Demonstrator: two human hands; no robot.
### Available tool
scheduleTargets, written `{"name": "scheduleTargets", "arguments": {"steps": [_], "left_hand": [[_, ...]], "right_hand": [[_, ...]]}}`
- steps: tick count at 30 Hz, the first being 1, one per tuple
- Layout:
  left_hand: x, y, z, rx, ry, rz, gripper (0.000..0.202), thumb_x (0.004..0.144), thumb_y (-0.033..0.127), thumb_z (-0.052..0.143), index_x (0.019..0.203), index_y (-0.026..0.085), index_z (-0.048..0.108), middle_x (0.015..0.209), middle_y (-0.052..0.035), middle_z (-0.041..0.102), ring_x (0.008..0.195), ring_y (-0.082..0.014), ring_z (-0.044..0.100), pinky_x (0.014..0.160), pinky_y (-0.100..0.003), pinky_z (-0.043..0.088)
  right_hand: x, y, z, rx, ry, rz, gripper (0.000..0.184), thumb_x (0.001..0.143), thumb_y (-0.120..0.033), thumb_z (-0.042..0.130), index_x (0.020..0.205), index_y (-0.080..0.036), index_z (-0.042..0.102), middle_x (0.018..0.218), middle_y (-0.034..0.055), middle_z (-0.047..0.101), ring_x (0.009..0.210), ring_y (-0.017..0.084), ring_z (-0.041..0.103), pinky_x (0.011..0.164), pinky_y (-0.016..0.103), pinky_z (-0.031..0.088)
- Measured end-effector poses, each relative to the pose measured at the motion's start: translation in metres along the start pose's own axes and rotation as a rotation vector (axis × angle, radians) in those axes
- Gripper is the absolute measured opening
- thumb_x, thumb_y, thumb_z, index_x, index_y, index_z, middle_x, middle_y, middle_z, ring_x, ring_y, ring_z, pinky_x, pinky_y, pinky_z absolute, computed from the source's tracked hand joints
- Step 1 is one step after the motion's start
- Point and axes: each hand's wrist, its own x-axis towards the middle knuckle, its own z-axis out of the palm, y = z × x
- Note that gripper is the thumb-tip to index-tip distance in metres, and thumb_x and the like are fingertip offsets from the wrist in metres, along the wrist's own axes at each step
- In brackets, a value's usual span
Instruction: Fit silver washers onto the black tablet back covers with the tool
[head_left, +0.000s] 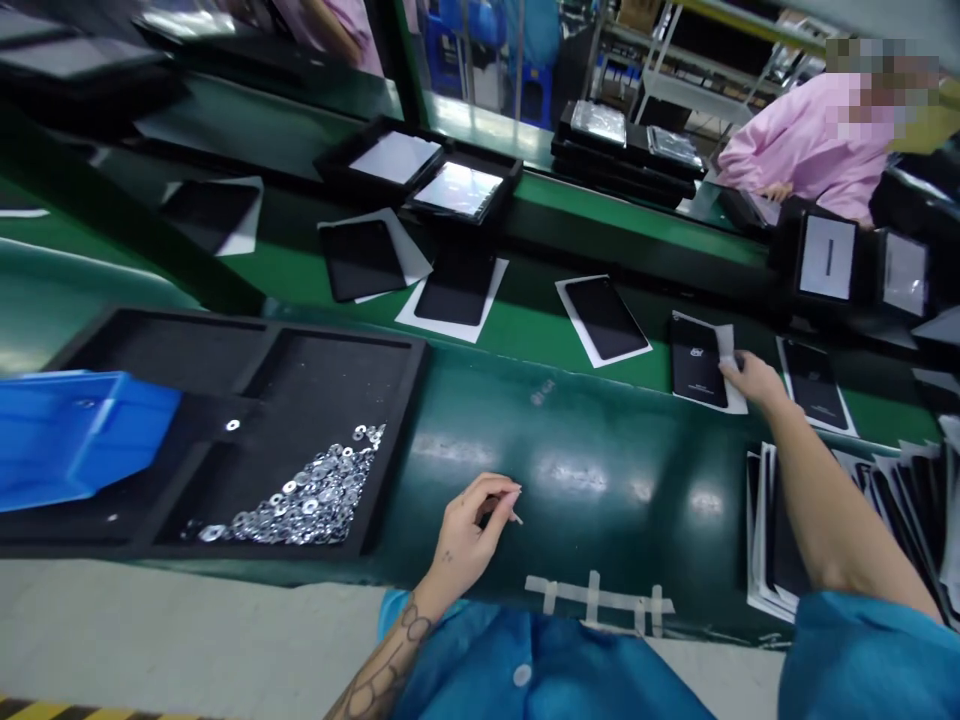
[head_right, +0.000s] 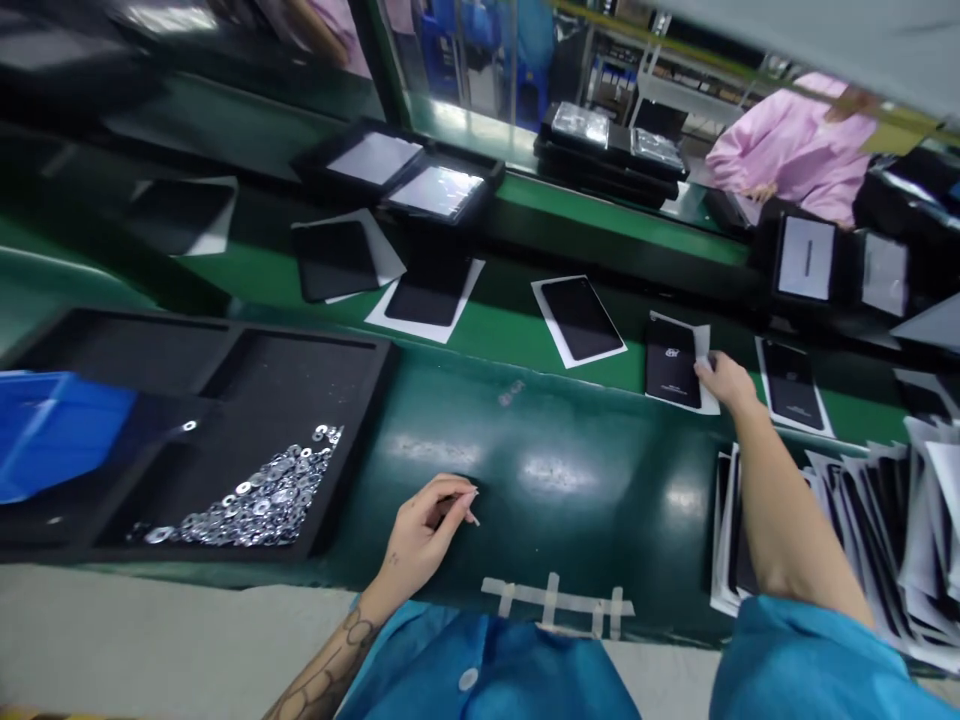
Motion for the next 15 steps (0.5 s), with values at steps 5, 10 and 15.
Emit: {"name": "scheduleTargets", "arguments": {"steps": [5, 10, 15], "left_hand": [[0.015, 0.000, 0.007, -0.058, -0.019, -0.020, 0.017, 0.108, 0.029, 0.065, 0.105, 0.017, 0.077, 0.104, -0.0070, 0.071, 0.064, -0.0109, 0.069, 0.059, -0.027, 0.067], [0.025, 0.001, 0.009, -0.075, -0.067, -0.007, 0.019, 0.109, 0.030, 0.065, 0.105, 0.016, 0.077, 0.104, -0.0068, 0.070, 0.063, -0.0096, 0.068, 0.058, -0.025, 0.067], [0.027, 0.000, 0.011, -0.090, -0.075, -0.007, 0.021, 0.109, 0.031, 0.064, 0.106, 0.016, 0.076, 0.105, -0.0071, 0.070, 0.064, -0.0091, 0.067, 0.058, -0.023, 0.066]], "right_hand": [[0.008, -0.051, 0.021, -0.434, 0.112, -0.162, 0.060, 0.103, -0.041, 0.059, 0.157, -0.016, 0.050, 0.159, 0.0313, 0.047, 0.115, 0.040, 0.072, 0.098, 0.051, 0.054], [0.002, -0.134, 0.070, -0.300, -0.061, -0.333, 0.053, 0.108, -0.050, 0.053, 0.152, -0.021, 0.055, 0.152, 0.0215, 0.056, 0.123, 0.035, 0.067, 0.104, 0.044, 0.053], [0.008, -0.181, 0.086, -0.278, -0.167, -0.310, 0.040, 0.106, -0.028, 0.052, 0.143, -0.016, 0.061, 0.143, 0.0232, 0.064, 0.127, 0.035, 0.067, 0.108, 0.044, 0.051]]}}
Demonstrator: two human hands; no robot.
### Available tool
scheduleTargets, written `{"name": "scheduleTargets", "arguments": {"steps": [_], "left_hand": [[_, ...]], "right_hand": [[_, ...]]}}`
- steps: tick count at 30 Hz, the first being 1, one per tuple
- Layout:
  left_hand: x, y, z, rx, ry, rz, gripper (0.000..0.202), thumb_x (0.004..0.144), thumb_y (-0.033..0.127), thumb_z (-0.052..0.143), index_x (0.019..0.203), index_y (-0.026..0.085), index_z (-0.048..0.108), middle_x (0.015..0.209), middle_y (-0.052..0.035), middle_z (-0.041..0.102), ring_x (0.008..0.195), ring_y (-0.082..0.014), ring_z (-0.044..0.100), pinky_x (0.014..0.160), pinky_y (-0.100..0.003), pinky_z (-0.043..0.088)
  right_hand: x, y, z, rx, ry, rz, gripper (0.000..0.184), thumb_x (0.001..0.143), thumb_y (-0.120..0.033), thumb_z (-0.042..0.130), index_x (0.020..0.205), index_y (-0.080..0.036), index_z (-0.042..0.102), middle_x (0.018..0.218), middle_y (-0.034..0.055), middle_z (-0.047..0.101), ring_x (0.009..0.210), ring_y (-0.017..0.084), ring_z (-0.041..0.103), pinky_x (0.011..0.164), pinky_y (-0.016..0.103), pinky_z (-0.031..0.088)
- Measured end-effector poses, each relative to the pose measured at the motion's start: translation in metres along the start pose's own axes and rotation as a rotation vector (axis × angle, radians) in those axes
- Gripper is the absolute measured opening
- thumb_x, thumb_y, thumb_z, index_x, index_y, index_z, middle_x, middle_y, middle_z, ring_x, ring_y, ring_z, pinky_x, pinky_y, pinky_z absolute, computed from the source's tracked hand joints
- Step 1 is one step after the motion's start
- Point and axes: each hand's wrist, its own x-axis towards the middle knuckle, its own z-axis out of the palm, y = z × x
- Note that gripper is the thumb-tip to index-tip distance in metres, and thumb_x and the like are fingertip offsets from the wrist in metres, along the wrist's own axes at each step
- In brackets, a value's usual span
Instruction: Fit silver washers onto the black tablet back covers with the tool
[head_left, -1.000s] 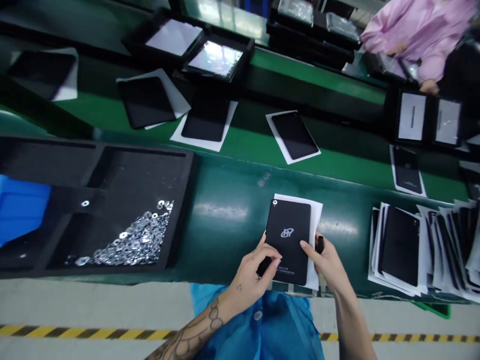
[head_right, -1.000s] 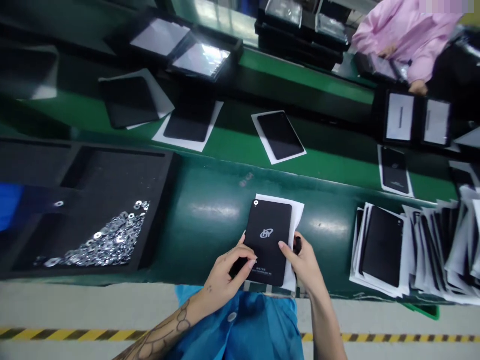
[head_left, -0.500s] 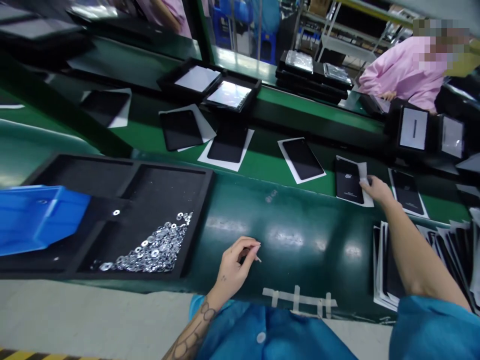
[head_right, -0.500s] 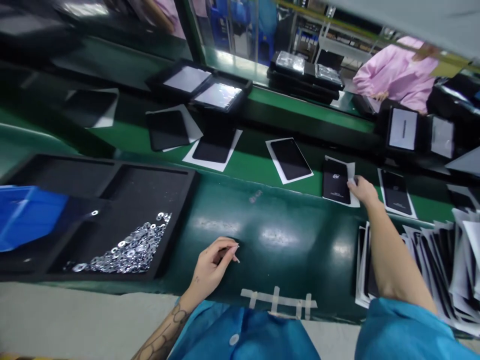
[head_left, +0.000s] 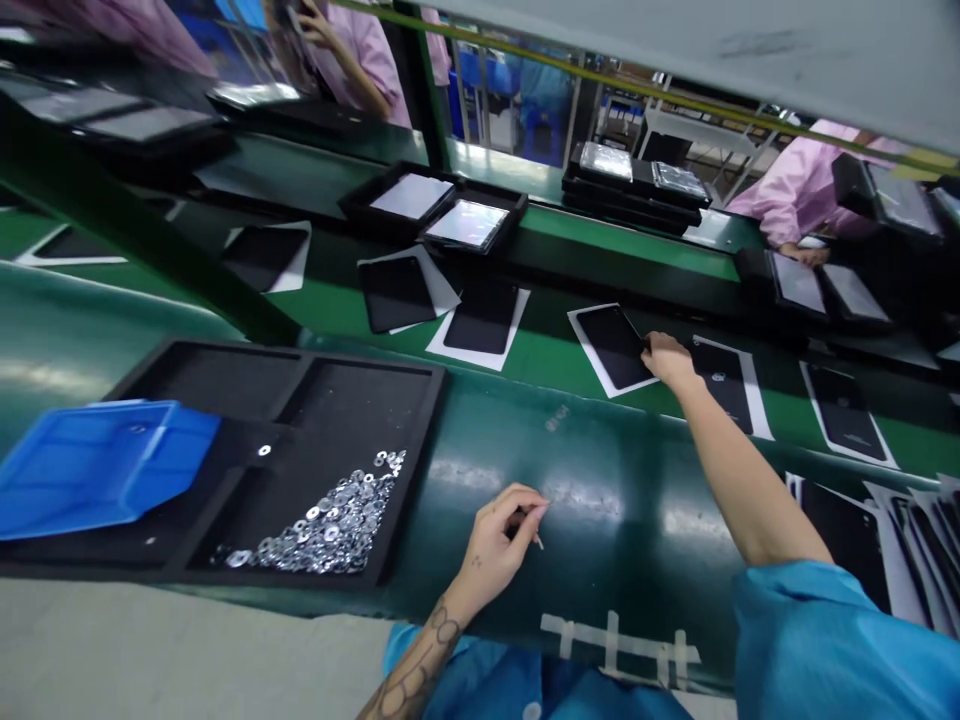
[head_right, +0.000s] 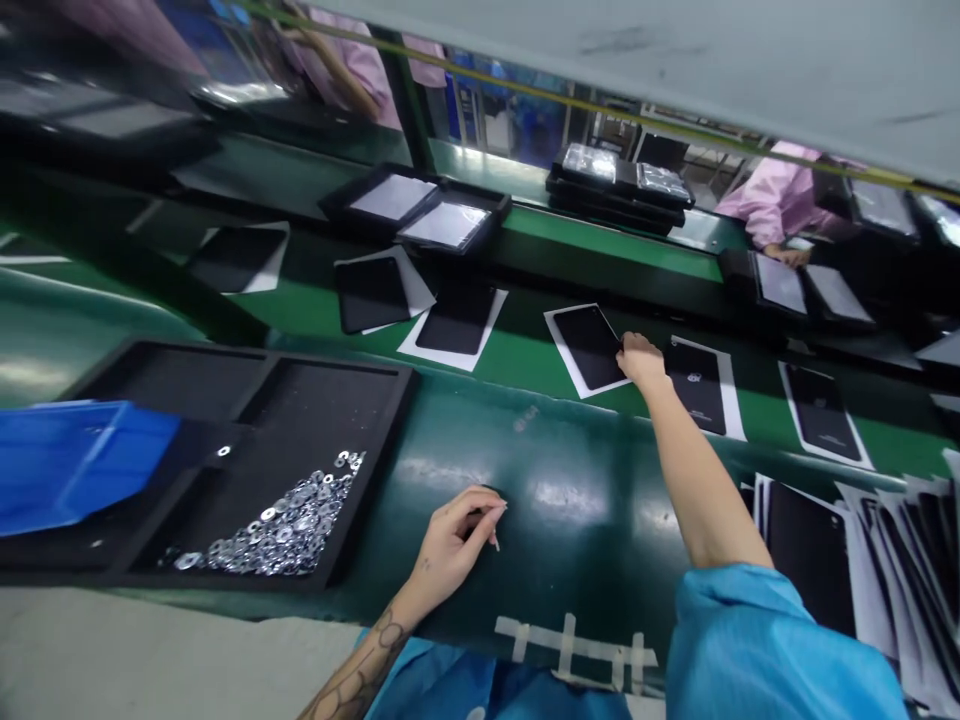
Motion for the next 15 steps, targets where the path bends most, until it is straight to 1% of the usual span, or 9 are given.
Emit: {"name": "scheduleTargets", "arguments": {"steps": [3, 6, 7, 9, 11, 12, 13, 15], "left_hand": [[0.000, 0.001, 0.001, 0.000, -0.010, -0.007, 0.022, 0.110, 0.033, 0.063, 0.104, 0.015, 0.076, 0.105, -0.0074, 0.070, 0.063, -0.0084, 0.065, 0.059, -0.023, 0.065], [0.001, 0.001, 0.001, 0.001, -0.004, -0.010, 0.024, 0.110, 0.035, 0.064, 0.102, 0.015, 0.076, 0.102, -0.0076, 0.070, 0.065, -0.0092, 0.065, 0.060, -0.023, 0.064], [0.001, 0.000, 0.001, 0.003, -0.002, -0.005, 0.025, 0.109, 0.036, 0.064, 0.103, 0.015, 0.076, 0.101, -0.0077, 0.070, 0.066, -0.0099, 0.065, 0.060, -0.023, 0.064], [0.000, -0.002, 0.000, 0.012, -0.005, 0.004, 0.025, 0.109, 0.037, 0.065, 0.103, 0.015, 0.076, 0.100, -0.0079, 0.070, 0.068, -0.0113, 0.066, 0.061, -0.024, 0.063], [0.000, -0.004, 0.000, 0.033, -0.022, 0.015, 0.025, 0.109, 0.037, 0.064, 0.104, 0.016, 0.077, 0.100, -0.0077, 0.071, 0.068, -0.0119, 0.067, 0.062, -0.025, 0.063], [0.000, -0.005, 0.000, 0.050, -0.033, 0.022, 0.025, 0.109, 0.036, 0.064, 0.104, 0.016, 0.077, 0.100, -0.0076, 0.071, 0.068, -0.0119, 0.067, 0.063, -0.025, 0.062], [0.000, -0.006, 0.000, 0.068, -0.045, 0.030, 0.024, 0.109, 0.035, 0.064, 0.104, 0.016, 0.077, 0.100, -0.0074, 0.071, 0.069, -0.0119, 0.067, 0.064, -0.025, 0.061], [-0.001, -0.007, -0.001, 0.094, -0.058, 0.040, 0.023, 0.109, 0.035, 0.063, 0.104, 0.017, 0.076, 0.100, -0.0071, 0.072, 0.069, -0.0119, 0.067, 0.065, -0.024, 0.060]], "right_hand": [[0.006, -0.010, -0.006, 0.028, -0.077, 0.006, 0.039, 0.104, -0.030, 0.057, 0.138, -0.014, 0.064, 0.133, 0.0231, 0.071, 0.122, 0.037, 0.070, 0.103, 0.044, 0.053], [0.007, -0.022, -0.008, 0.075, -0.142, 0.024, 0.042, 0.104, -0.038, 0.059, 0.137, -0.013, 0.064, 0.134, 0.0230, 0.073, 0.125, 0.035, 0.071, 0.102, 0.040, 0.054], [0.006, -0.027, -0.009, 0.090, -0.156, 0.039, 0.047, 0.105, -0.043, 0.059, 0.139, -0.012, 0.062, 0.136, 0.0241, 0.072, 0.127, 0.035, 0.070, 0.103, 0.040, 0.054], [0.004, -0.036, -0.009, 0.114, -0.175, 0.085, 0.066, 0.103, -0.058, 0.062, 0.145, -0.008, 0.056, 0.143, 0.0289, 0.068, 0.132, 0.039, 0.068, 0.106, 0.043, 0.054], [0.002, -0.045, -0.008, 0.133, -0.200, 0.135, 0.086, 0.093, -0.074, 0.069, 0.146, -0.007, 0.055, 0.147, 0.0326, 0.064, 0.135, 0.043, 0.066, 0.108, 0.049, 0.054], [0.001, -0.050, -0.008, 0.143, -0.215, 0.153, 0.092, 0.088, -0.078, 0.073, 0.144, -0.008, 0.057, 0.147, 0.0328, 0.063, 0.136, 0.045, 0.065, 0.108, 0.051, 0.054], [0.001, -0.054, -0.007, 0.155, -0.230, 0.167, 0.093, 0.083, -0.081, 0.076, 0.141, -0.009, 0.060, 0.147, 0.0318, 0.064, 0.136, 0.045, 0.065, 0.109, 0.052, 0.054], [0.002, -0.062, -0.006, 0.184, -0.252, 0.183, 0.089, 0.080, -0.082, 0.079, 0.135, -0.012, 0.064, 0.146, 0.0285, 0.066, 0.135, 0.043, 0.066, 0.110, 0.051, 0.054]]}}
